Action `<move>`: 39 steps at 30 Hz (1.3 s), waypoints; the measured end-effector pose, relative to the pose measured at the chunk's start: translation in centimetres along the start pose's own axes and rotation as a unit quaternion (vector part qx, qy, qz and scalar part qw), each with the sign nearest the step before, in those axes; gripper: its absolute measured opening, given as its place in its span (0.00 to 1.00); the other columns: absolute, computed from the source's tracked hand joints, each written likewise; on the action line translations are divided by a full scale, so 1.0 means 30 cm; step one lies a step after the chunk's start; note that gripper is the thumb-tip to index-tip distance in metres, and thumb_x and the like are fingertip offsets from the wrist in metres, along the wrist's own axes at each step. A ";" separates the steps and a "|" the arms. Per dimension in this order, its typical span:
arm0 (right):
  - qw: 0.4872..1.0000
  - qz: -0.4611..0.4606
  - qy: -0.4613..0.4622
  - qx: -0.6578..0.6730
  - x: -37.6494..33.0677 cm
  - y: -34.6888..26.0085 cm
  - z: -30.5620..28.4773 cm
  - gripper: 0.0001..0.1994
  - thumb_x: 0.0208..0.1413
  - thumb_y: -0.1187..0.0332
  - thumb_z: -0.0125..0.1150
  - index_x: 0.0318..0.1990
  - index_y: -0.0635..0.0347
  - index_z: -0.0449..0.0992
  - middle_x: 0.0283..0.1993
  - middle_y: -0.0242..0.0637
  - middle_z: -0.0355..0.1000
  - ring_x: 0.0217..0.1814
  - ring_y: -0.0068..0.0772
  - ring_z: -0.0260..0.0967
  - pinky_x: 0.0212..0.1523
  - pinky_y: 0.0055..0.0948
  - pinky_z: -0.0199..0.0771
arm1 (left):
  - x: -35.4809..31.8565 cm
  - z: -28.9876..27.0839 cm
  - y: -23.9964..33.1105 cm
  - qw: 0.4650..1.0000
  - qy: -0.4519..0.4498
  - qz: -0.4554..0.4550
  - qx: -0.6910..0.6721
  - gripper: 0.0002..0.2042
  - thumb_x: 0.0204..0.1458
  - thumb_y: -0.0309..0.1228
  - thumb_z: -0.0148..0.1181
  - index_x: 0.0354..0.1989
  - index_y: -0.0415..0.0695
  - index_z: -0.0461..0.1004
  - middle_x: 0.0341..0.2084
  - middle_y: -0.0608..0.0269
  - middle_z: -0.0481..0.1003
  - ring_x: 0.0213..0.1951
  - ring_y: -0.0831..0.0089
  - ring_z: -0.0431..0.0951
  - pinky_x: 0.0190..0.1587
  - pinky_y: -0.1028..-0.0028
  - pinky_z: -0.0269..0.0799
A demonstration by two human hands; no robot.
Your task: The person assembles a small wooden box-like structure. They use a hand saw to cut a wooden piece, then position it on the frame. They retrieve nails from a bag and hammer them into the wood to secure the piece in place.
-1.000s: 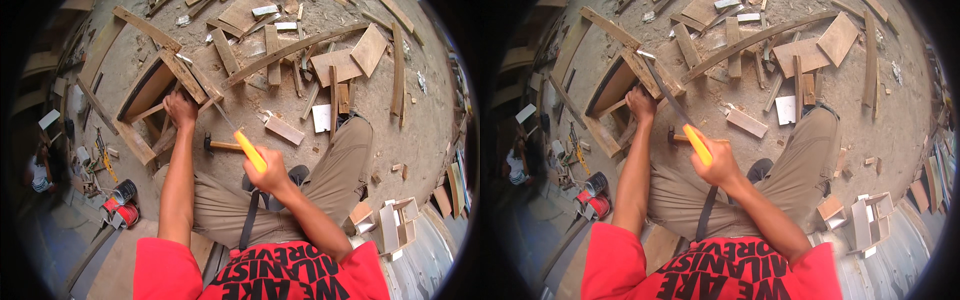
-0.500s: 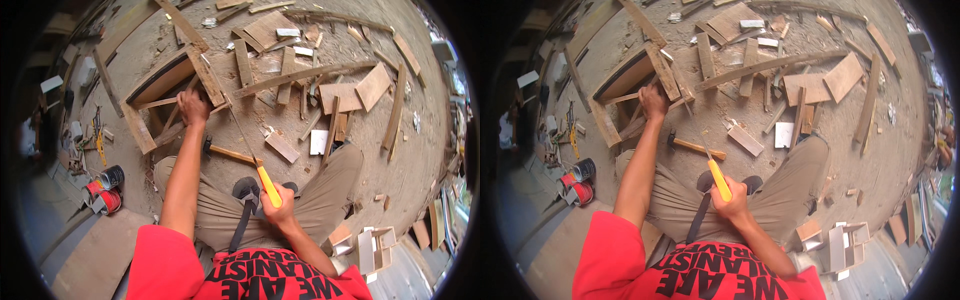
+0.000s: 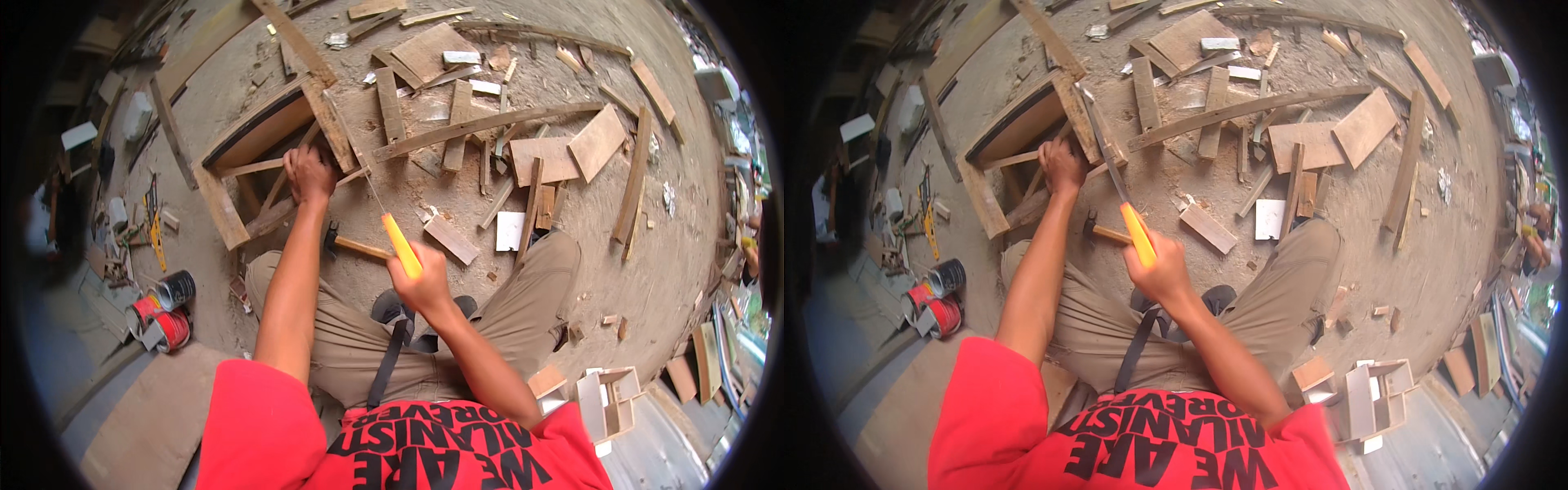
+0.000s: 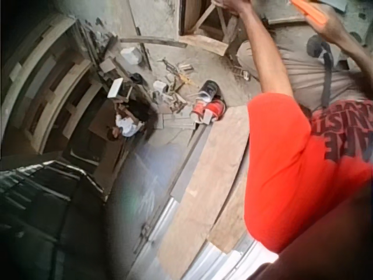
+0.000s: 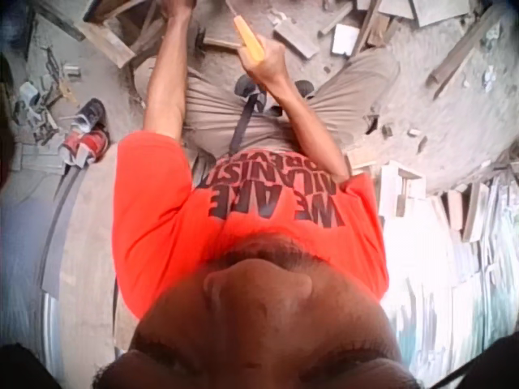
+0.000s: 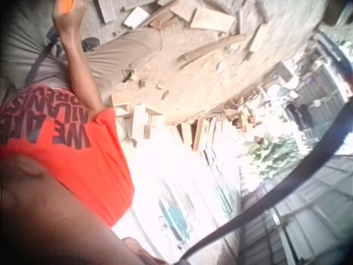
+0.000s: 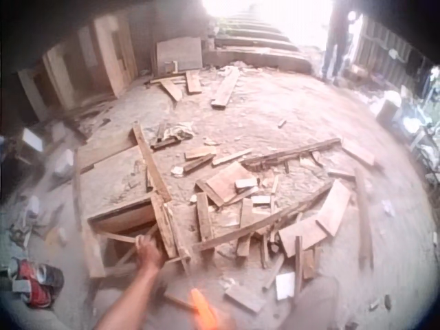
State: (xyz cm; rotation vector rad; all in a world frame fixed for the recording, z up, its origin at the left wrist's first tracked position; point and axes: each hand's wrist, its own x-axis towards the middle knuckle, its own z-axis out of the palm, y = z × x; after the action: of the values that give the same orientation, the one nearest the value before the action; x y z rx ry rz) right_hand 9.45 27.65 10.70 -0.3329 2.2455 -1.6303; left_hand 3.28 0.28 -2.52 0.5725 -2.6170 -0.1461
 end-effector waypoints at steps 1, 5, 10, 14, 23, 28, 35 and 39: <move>0.999 -0.031 0.017 0.001 -0.079 0.012 -0.028 0.08 0.51 0.71 0.61 0.26 0.66 0.72 0.18 0.48 0.66 0.17 0.46 0.64 0.22 0.38 0.64 | -0.021 -0.004 -0.003 1.000 -0.002 0.004 -0.001 0.11 0.55 0.32 0.53 0.29 0.40 0.80 0.33 0.49 0.76 0.44 0.51 0.72 0.62 0.56 0.60; 0.992 0.110 -0.036 0.050 -0.260 -0.063 -0.125 0.05 0.49 0.72 0.63 0.30 0.65 0.76 0.20 0.47 0.70 0.18 0.48 0.71 0.23 0.36 0.70 | -0.038 0.021 -0.052 0.997 -0.044 -0.006 0.060 0.11 0.55 0.32 0.53 0.31 0.40 0.80 0.35 0.50 0.76 0.45 0.52 0.72 0.64 0.56 0.59; 0.998 0.046 0.010 0.030 -0.165 -0.021 -0.062 0.08 0.51 0.69 0.64 0.29 0.64 0.74 0.18 0.41 0.69 0.17 0.38 0.68 0.23 0.34 0.69 | 0.057 0.038 -0.070 0.997 -0.013 -0.011 0.074 0.14 0.57 0.37 0.52 0.31 0.42 0.81 0.35 0.51 0.77 0.43 0.52 0.73 0.62 0.57 0.59; 0.995 0.051 -0.067 0.043 -0.187 -0.011 -0.218 0.09 0.53 0.69 0.67 0.32 0.64 0.74 0.20 0.41 0.67 0.18 0.40 0.65 0.24 0.33 0.66 | 0.033 0.045 -0.057 0.997 -0.036 -0.035 0.052 0.14 0.57 0.37 0.52 0.31 0.41 0.81 0.35 0.50 0.76 0.43 0.51 0.73 0.63 0.55 0.57; 0.998 0.036 0.021 0.051 -0.274 -0.051 -0.339 0.12 0.60 0.65 0.67 0.36 0.65 0.74 0.24 0.39 0.71 0.22 0.34 0.70 0.27 0.30 0.70 | -0.037 0.018 -0.074 0.996 -0.070 0.001 0.047 0.15 0.59 0.37 0.53 0.31 0.39 0.80 0.35 0.50 0.76 0.44 0.50 0.73 0.62 0.56 0.58; 0.996 0.037 0.029 0.070 -0.320 -0.089 -0.269 0.12 0.58 0.65 0.68 0.35 0.64 0.73 0.23 0.40 0.70 0.21 0.38 0.72 0.25 0.31 0.70 | -0.070 -0.028 -0.002 0.996 -0.078 0.025 0.035 0.13 0.56 0.37 0.57 0.32 0.37 0.79 0.35 0.48 0.75 0.44 0.49 0.72 0.63 0.57 0.57; 0.995 0.038 0.021 0.094 -0.312 -0.148 -0.170 0.13 0.59 0.65 0.69 0.33 0.64 0.72 0.19 0.38 0.69 0.17 0.32 0.69 0.21 0.31 0.67 | -0.065 -0.027 0.022 0.998 -0.051 0.020 0.022 0.13 0.52 0.37 0.61 0.31 0.37 0.78 0.34 0.48 0.74 0.44 0.49 0.71 0.63 0.58 0.57; 0.993 0.067 -0.007 0.097 -0.308 -0.200 -0.141 0.12 0.60 0.68 0.68 0.32 0.64 0.71 0.18 0.37 0.69 0.16 0.27 0.67 0.20 0.30 0.65 | -0.072 -0.025 0.005 0.996 -0.073 0.015 0.041 0.14 0.45 0.36 0.70 0.36 0.40 0.80 0.36 0.51 0.75 0.44 0.50 0.71 0.61 0.59 0.59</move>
State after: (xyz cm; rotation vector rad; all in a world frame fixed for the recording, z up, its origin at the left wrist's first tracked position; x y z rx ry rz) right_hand 16.08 33.01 18.85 -0.1389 2.0304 -1.7509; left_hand 5.31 1.31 -2.70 0.5704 -2.7819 -0.0736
